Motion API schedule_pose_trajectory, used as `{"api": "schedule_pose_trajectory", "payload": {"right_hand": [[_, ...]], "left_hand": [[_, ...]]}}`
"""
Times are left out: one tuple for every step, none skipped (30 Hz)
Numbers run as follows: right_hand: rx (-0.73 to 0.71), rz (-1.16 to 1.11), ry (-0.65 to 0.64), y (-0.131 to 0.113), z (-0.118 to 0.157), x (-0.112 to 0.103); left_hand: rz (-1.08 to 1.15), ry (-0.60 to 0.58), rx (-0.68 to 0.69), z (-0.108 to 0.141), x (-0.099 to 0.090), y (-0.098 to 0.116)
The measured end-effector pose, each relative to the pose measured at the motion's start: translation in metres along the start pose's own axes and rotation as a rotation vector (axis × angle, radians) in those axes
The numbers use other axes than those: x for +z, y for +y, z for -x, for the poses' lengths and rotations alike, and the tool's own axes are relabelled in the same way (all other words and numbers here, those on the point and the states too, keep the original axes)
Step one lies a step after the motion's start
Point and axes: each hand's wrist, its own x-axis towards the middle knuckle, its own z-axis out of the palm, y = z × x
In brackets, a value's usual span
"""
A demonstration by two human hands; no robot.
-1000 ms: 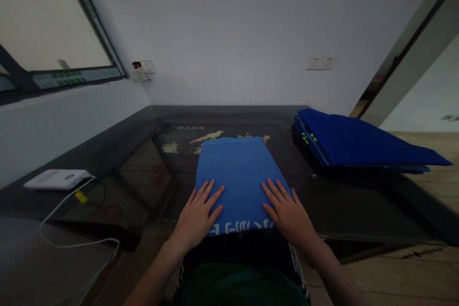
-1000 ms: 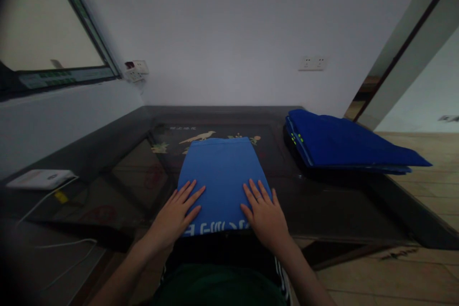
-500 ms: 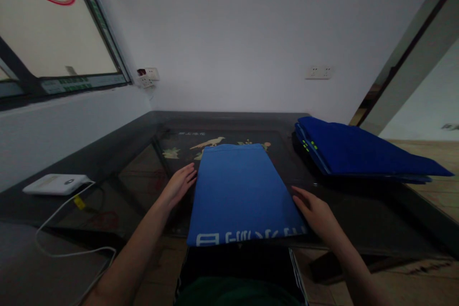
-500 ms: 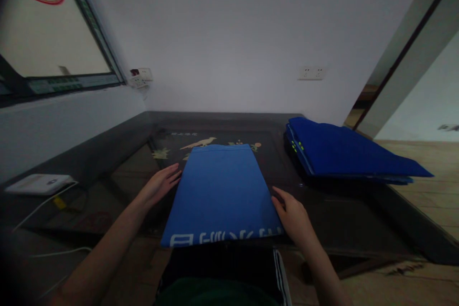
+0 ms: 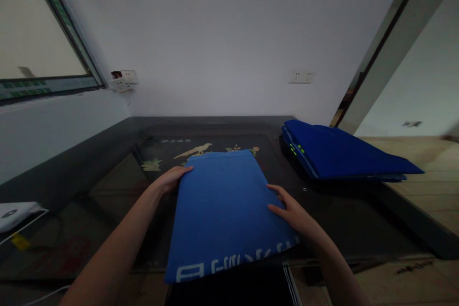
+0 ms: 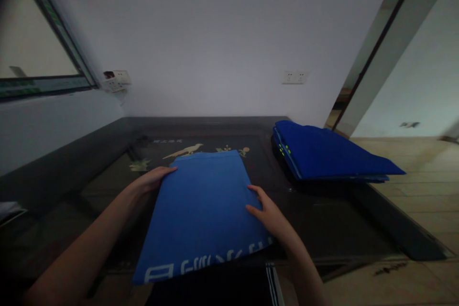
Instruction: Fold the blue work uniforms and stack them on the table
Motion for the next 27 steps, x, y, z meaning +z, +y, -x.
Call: {"api": "schedule_pose_trajectory", "payload": {"right_hand": [[-0.033, 0.017, 0.010, -0.001, 0.000, 0.001], [-0.061, 0.026, 0.021, -0.002, 0.000, 0.001], [-0.083, 0.026, 0.031, -0.002, 0.000, 0.002], [-0.098, 0.017, 0.038, -0.002, 0.000, 0.002], [-0.105, 0.003, 0.040, -0.002, 0.000, 0.002], [-0.103, -0.016, 0.041, -0.003, 0.000, 0.001], [-0.092, -0.034, 0.042, -0.003, 0.000, 0.000], [-0.077, -0.051, 0.042, -0.004, 0.000, -0.002], [-0.061, -0.069, 0.039, -0.006, -0.001, -0.006], [-0.048, -0.087, 0.036, -0.008, -0.002, -0.012], [-0.043, -0.103, 0.038, -0.011, -0.003, -0.019], [-0.047, -0.115, 0.051, -0.014, -0.004, -0.029], [-0.057, -0.122, 0.069, -0.017, -0.006, -0.041], [-0.065, -0.124, 0.093, -0.020, -0.008, -0.056], [-0.067, -0.123, 0.124, -0.023, -0.010, -0.073], [-0.062, -0.119, 0.157, -0.025, -0.012, -0.091], [-0.047, -0.115, 0.190, -0.028, -0.014, -0.111], [-0.024, -0.118, 0.224, -0.030, -0.017, -0.132], [0.004, -0.126, 0.261, -0.032, -0.019, -0.154], [0.032, -0.139, 0.297, -0.033, -0.022, -0.175], [0.057, -0.155, 0.329, -0.035, -0.025, -0.197], [0.077, -0.171, 0.357, -0.037, -0.028, -0.219], [0.088, -0.183, 0.388, -0.038, -0.031, -0.240], [0.093, -0.190, 0.422, -0.041, -0.034, -0.261], [0.100, -0.190, 0.461, -0.044, -0.036, -0.282], [0.113, -0.188, 0.502, -0.048, -0.037, -0.303], [0.126, -0.176, 0.543, -0.052, -0.038, -0.323]], "left_hand": [[-0.007, 0.004, 0.033, -0.001, 0.002, 0.001], [-0.005, 0.012, 0.064, -0.001, 0.004, 0.002], [0.003, 0.024, 0.090, -0.001, 0.007, 0.003], [0.011, 0.034, 0.108, 0.000, 0.009, 0.004], [0.018, 0.042, 0.122, 0.001, 0.011, 0.004], [0.023, 0.051, 0.135, 0.002, 0.012, 0.005], [0.029, 0.053, 0.157, 0.002, 0.014, 0.007], [0.033, 0.049, 0.191, 0.003, 0.015, 0.010], [0.033, 0.037, 0.228, 0.003, 0.018, 0.014], [0.022, 0.019, 0.255, 0.002, 0.021, 0.020], [-0.002, -0.002, 0.271, 0.001, 0.025, 0.028], [-0.036, -0.026, 0.279, -0.002, 0.031, 0.038], [-0.074, -0.045, 0.288, -0.004, 0.039, 0.050], [-0.111, -0.060, 0.303, -0.008, 0.049, 0.063], [-0.142, -0.082, 0.329, -0.012, 0.060, 0.077], [-0.168, -0.116, 0.365, -0.017, 0.074, 0.092], [-0.190, -0.161, 0.404, -0.022, 0.089, 0.107], [-0.211, -0.213, 0.439, -0.029, 0.106, 0.123], [-0.227, -0.269, 0.466, -0.035, 0.125, 0.138], [-0.236, -0.328, 0.483, -0.042, 0.145, 0.153], [-0.235, -0.382, 0.500, -0.049, 0.166, 0.167], [-0.226, -0.428, 0.516, -0.056, 0.189, 0.181], [-0.213, -0.469, 0.535, -0.063, 0.212, 0.196], [-0.199, -0.499, 0.558, -0.069, 0.236, 0.210], [-0.186, -0.523, 0.584, -0.075, 0.259, 0.224], [-0.169, -0.540, 0.613, -0.079, 0.281, 0.239], [-0.146, -0.554, 0.643, -0.082, 0.302, 0.254]]}}
